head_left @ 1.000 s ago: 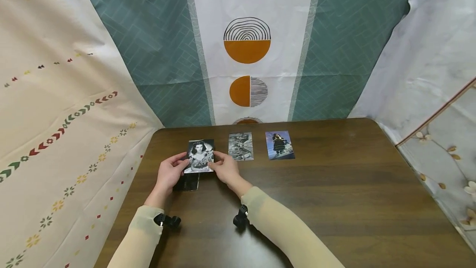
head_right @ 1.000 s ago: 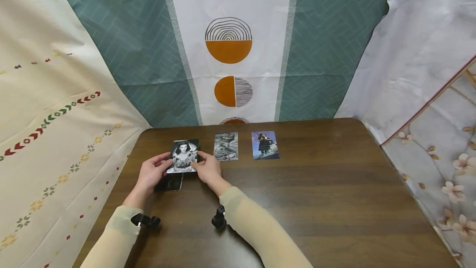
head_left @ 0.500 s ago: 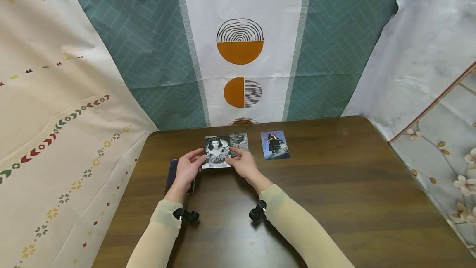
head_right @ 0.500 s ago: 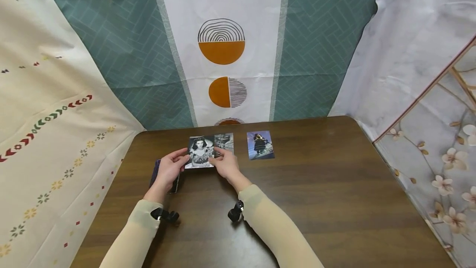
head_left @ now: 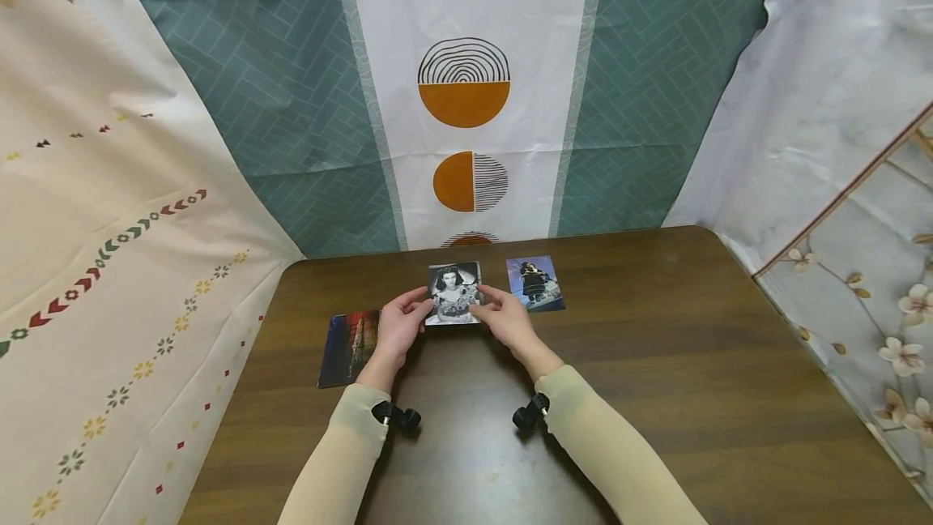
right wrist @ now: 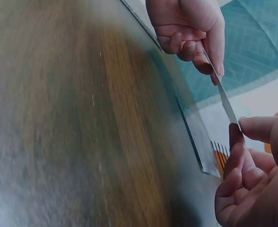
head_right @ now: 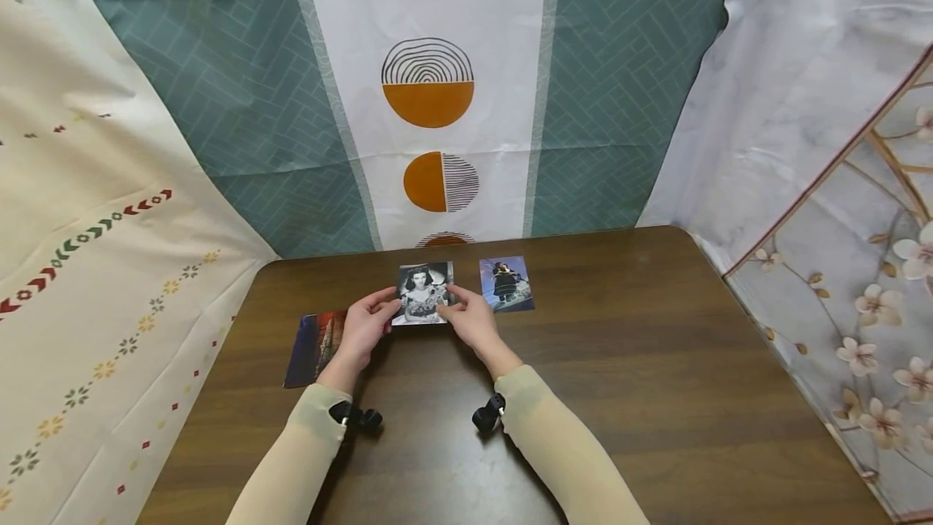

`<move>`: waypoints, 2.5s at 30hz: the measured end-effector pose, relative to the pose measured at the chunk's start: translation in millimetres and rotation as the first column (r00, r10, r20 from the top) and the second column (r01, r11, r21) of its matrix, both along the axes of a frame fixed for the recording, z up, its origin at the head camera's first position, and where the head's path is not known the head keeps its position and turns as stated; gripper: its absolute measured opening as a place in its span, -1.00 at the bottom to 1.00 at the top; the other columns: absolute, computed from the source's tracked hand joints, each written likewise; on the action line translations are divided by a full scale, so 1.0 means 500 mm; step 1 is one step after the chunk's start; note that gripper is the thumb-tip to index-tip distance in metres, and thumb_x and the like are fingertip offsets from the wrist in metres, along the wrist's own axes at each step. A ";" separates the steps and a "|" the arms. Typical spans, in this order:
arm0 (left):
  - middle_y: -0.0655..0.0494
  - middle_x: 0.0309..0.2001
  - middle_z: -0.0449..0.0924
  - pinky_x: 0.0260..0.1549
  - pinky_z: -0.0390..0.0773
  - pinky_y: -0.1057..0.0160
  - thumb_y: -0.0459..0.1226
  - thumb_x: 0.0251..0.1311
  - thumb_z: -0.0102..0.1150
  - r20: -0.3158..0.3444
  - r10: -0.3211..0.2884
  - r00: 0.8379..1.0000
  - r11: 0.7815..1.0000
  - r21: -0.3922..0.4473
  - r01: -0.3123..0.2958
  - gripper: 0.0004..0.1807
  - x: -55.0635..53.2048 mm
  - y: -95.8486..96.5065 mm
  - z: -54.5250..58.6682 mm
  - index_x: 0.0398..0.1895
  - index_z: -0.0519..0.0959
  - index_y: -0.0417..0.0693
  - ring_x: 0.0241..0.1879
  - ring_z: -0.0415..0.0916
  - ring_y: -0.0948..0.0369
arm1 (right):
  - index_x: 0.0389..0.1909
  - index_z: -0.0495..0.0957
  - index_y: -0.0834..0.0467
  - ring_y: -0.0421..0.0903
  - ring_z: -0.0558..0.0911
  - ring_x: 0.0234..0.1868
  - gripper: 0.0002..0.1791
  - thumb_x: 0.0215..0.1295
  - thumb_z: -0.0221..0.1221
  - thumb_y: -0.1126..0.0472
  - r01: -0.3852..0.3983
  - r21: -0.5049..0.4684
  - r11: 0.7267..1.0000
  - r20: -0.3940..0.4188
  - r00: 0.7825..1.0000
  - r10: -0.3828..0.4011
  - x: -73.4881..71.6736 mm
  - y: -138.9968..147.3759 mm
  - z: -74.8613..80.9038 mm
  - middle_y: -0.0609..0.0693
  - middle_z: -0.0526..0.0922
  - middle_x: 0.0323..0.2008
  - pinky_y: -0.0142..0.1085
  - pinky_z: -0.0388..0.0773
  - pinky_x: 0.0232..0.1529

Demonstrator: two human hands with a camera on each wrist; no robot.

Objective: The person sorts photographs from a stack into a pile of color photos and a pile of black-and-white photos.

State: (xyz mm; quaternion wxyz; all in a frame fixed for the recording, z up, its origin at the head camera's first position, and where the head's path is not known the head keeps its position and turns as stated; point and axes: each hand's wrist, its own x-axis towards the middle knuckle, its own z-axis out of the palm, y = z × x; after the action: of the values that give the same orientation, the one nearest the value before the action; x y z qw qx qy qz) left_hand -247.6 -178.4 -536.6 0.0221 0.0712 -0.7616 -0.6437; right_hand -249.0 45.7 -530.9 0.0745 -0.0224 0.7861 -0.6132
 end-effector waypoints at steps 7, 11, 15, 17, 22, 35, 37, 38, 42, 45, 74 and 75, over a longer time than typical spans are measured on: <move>0.13 -0.38 0.65 -0.55 0.43 0.34 -0.31 0.42 0.36 -0.022 0.006 1.000 1.000 0.016 -0.006 -0.59 -0.005 0.013 -0.004 0.29 0.68 -0.20 -0.60 0.39 0.27 | 0.48 0.53 0.15 0.11 0.65 -0.34 -0.39 0.46 0.36 0.17 0.015 0.015 1.000 -0.018 1.000 -0.014 -0.003 0.009 -0.006 0.04 0.79 -0.20 -0.27 0.44 -0.43; 0.10 -0.33 0.65 -0.53 0.45 0.35 -0.33 0.41 0.37 -0.028 0.014 1.000 1.000 0.004 -0.014 -0.59 -0.004 0.017 -0.003 0.27 0.68 -0.24 -0.56 0.42 0.28 | 0.47 0.54 0.17 0.11 0.66 -0.29 -0.41 0.46 0.34 0.18 0.018 0.023 1.000 -0.034 0.999 -0.018 -0.004 0.010 -0.003 0.06 0.80 -0.15 -0.26 0.46 -0.39; 0.06 -0.28 0.65 -0.51 0.47 0.37 -0.34 0.41 0.37 -0.025 0.017 1.000 1.000 -0.012 -0.017 -0.59 -0.006 0.018 -0.007 0.27 0.67 -0.27 -0.51 0.44 0.28 | 0.46 0.55 0.17 0.01 0.65 -0.28 -0.42 0.47 0.34 0.19 0.025 0.039 0.999 -0.036 0.999 -0.024 -0.006 0.009 -0.001 0.07 0.78 -0.13 -0.26 0.48 -0.35; 0.06 -0.27 0.64 -0.50 0.47 0.37 -0.33 0.41 0.37 -0.021 0.018 1.000 1.000 -0.024 -0.019 -0.59 -0.009 0.018 -0.010 0.28 0.67 -0.25 -0.49 0.45 0.28 | 0.45 0.56 0.16 -0.03 0.63 -0.25 -0.43 0.47 0.34 0.18 0.030 0.052 0.998 -0.035 0.999 -0.028 -0.010 0.007 -0.001 0.07 0.76 -0.11 -0.26 0.49 -0.33; 0.04 -0.24 0.62 -0.45 0.49 0.35 -0.30 0.42 0.37 -0.003 0.014 1.000 0.997 -0.071 -0.014 -0.57 -0.022 0.016 -0.011 0.31 0.67 -0.19 -0.43 0.47 0.24 | 0.44 0.57 0.15 -0.03 0.62 -0.16 -0.44 0.46 0.34 0.18 0.048 0.096 0.994 -0.031 0.998 -0.046 -0.025 0.001 0.002 0.07 0.72 -0.10 -0.23 0.52 -0.25; -0.03 -0.09 0.62 -0.16 0.49 0.20 -0.26 0.44 0.33 0.030 0.015 0.999 0.983 -0.183 -0.009 -0.54 -0.054 0.020 -0.015 0.35 0.64 -0.18 -0.12 0.49 0.09 | 0.42 0.59 0.18 0.02 0.65 -0.11 -0.45 0.43 0.31 0.20 0.086 0.197 0.977 -0.056 0.996 -0.076 -0.060 -0.017 -0.011 0.06 0.73 -0.13 -0.06 0.57 -0.03; -0.04 -0.08 0.63 -0.08 0.49 0.17 -0.27 0.43 0.34 0.033 0.018 0.999 0.978 -0.209 -0.011 -0.54 -0.058 0.021 -0.017 0.34 0.65 -0.20 -0.07 0.50 0.08 | 0.41 0.60 0.17 0.02 0.66 -0.11 -0.45 0.43 0.31 0.19 0.089 0.221 0.971 -0.057 0.995 -0.078 -0.062 -0.020 -0.013 0.06 0.74 -0.13 -0.05 0.58 -0.01; -0.03 -0.08 0.63 -0.06 0.48 0.16 -0.27 0.42 0.35 0.036 0.019 0.999 0.976 -0.220 -0.011 -0.54 -0.059 0.021 -0.018 0.34 0.65 -0.20 -0.06 0.50 0.07 | 0.41 0.60 0.16 0.02 0.66 -0.11 -0.46 0.43 0.31 0.18 0.091 0.234 0.968 -0.055 0.995 -0.081 -0.063 -0.021 -0.013 0.06 0.74 -0.13 -0.04 0.58 0.00; -0.02 -0.16 0.62 -0.11 0.47 0.13 -0.27 0.41 0.36 0.041 0.018 0.999 0.960 -0.280 -0.006 -0.56 -0.065 0.022 -0.023 0.31 0.67 -0.21 -0.12 0.50 0.05 | 0.41 0.61 0.13 0.02 0.67 -0.09 -0.46 0.43 0.30 0.15 0.095 0.291 0.952 -0.056 0.995 -0.083 -0.067 -0.025 -0.015 0.04 0.75 -0.10 -0.01 0.58 0.02; 0.00 -0.18 0.61 -0.14 0.46 0.14 -0.26 0.41 0.36 0.047 0.019 0.999 0.949 -0.316 -0.004 -0.56 -0.068 0.023 -0.025 0.30 0.67 -0.20 -0.15 0.49 0.06 | 0.41 0.62 0.09 0.00 0.67 -0.10 -0.46 0.43 0.30 0.13 0.096 0.343 0.934 -0.056 0.995 -0.082 -0.071 -0.025 -0.018 0.01 0.75 -0.09 -0.04 0.58 0.00; 0.05 -0.15 0.60 -0.09 0.45 0.07 -0.19 0.48 0.26 0.081 0.000 0.997 0.917 -0.397 0.033 -0.55 -0.076 0.025 -0.034 0.36 0.65 -0.12 -0.13 0.48 0.07 | 0.43 0.61 -0.11 -0.04 0.64 -0.22 -0.46 0.45 0.21 0.02 0.118 0.509 0.852 -0.030 0.992 -0.119 -0.080 -0.035 -0.022 -0.11 0.73 -0.21 -0.12 0.50 -0.27; 0.05 -0.16 0.60 -0.09 0.45 0.07 -0.19 0.49 0.25 0.081 0.000 0.997 0.916 -0.399 0.032 -0.56 -0.076 0.024 -0.035 0.35 0.66 -0.13 -0.13 0.48 0.07 | 0.44 0.61 -0.12 -0.04 0.63 -0.24 -0.46 0.45 0.20 0.02 0.117 0.514 0.850 -0.030 0.992 -0.119 -0.081 -0.035 -0.022 -0.12 0.72 -0.23 -0.13 0.48 -0.29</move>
State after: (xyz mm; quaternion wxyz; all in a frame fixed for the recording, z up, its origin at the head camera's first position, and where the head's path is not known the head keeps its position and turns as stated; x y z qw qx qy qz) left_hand -285.8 -166.3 -553.8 0.0008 0.0843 -0.8779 -0.4713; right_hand -289.3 28.1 -542.2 0.0412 0.0476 0.9209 -0.3846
